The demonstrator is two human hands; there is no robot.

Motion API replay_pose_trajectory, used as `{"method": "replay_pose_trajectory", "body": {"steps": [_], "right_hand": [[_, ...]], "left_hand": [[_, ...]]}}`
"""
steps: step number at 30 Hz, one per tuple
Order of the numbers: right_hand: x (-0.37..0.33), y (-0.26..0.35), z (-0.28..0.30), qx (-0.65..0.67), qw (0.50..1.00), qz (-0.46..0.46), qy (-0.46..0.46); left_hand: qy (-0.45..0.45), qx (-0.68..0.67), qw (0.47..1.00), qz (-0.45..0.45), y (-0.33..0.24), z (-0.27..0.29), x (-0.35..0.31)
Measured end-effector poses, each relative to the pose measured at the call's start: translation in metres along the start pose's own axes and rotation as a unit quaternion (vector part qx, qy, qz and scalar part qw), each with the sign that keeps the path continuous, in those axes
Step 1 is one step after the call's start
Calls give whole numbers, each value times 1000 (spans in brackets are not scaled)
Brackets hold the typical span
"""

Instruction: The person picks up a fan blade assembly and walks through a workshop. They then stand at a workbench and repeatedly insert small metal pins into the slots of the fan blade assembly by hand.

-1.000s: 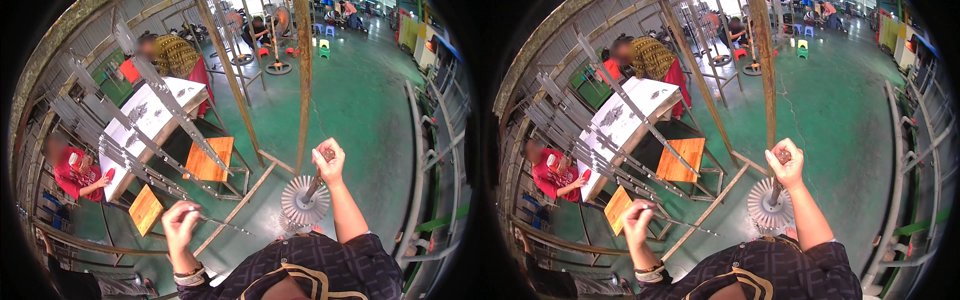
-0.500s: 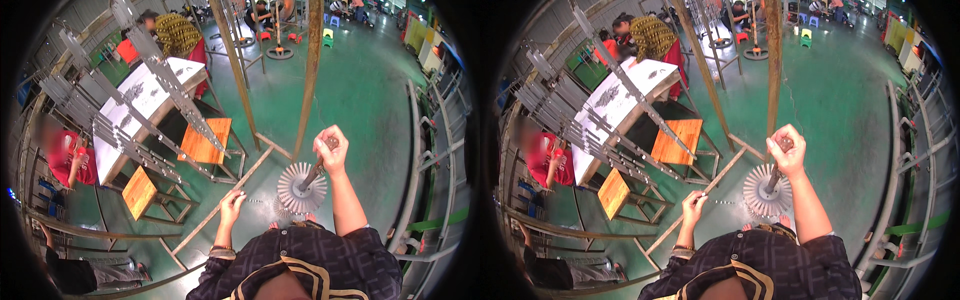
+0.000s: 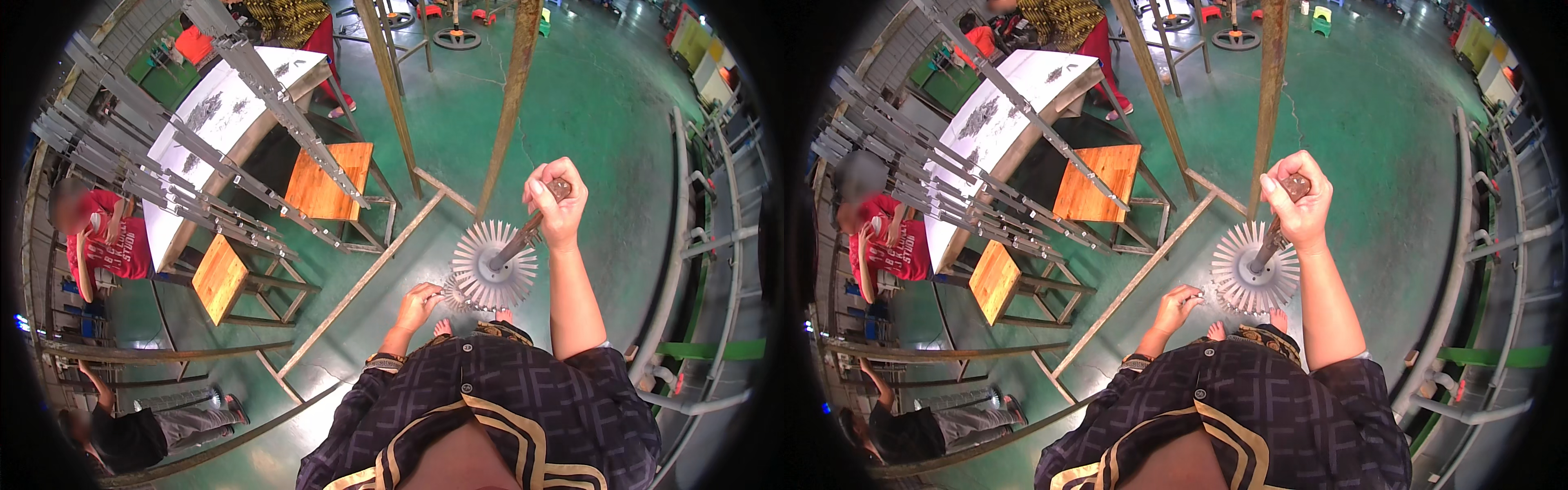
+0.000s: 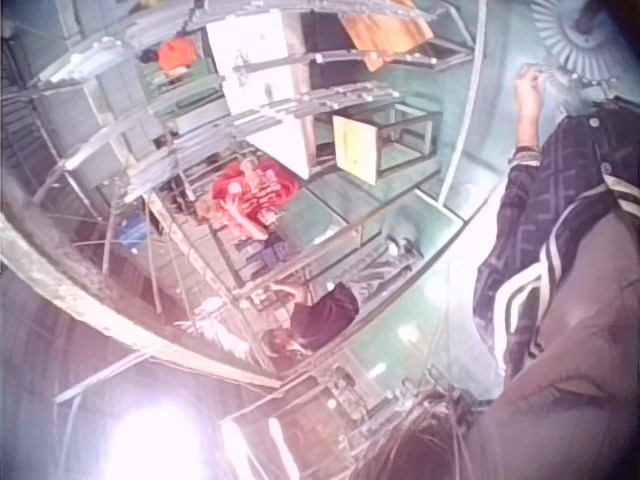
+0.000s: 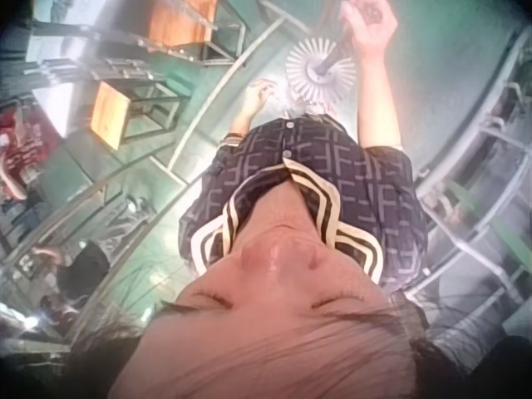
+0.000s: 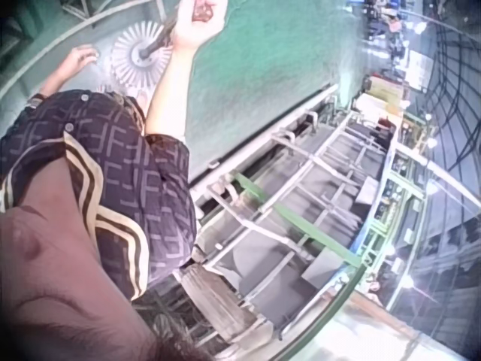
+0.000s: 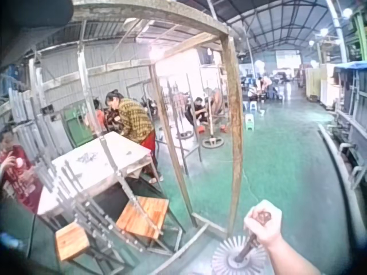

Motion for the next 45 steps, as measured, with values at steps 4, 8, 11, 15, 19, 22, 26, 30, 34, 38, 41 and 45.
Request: {"method": "replay_pose_trajectory", "body": {"steps": [4, 8, 11, 15, 19, 22, 26, 30, 34, 38, 41, 45], "right_hand": [[0, -1, -1, -1, 1000, 3, 1], [-1, -2, -1, -2, 1000, 1, 5], [0, -2, -3, -1, 1000, 4, 5], [-2, -3, -10, 4, 1000, 2, 1], [-1, -2, -8, -6, 1000, -5, 7], [-1, -3, -8, 0, 1000, 0, 10], [0, -4, -8, 8, 1000, -11, 10], [3, -7, -12, 9, 1000, -13, 21], [2, -5, -10, 5, 1000, -9, 16], [2, -5, -12, 6, 1000, -19, 21], [0, -4, -16, -9, 1000, -14, 8], [1, -5, -12, -1, 1000, -2, 26]], "left_hand": [[32, 4, 999, -26, 1, -14, -6], [49, 14, 998, -44, -2, -23, -8], [47, 15, 997, -52, 0, -28, -11], [42, 30, 997, -55, 16, -34, -16], [50, 24, 997, -44, 18, -39, -14], [51, 22, 998, -40, 18, -38, -13], [43, 27, 997, -53, 24, -39, -10], [41, 28, 997, -52, 25, -37, -6], [42, 23, 998, -44, 16, -35, -7], [45, 6, 998, -30, 17, -36, -10], [49, 9, 998, -36, 23, -38, -11], [52, 16, 997, -50, 23, -42, -11]]}}
Point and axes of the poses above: each hand's wrist, its own x-axis towards the middle knuckle, its own z-axis out of the back of the hand, y = z × x, the point moved 1 cm from there along x, towards the middle knuckle, and after that the axes turned 9 degrees about -y, right-handed, at the moved point
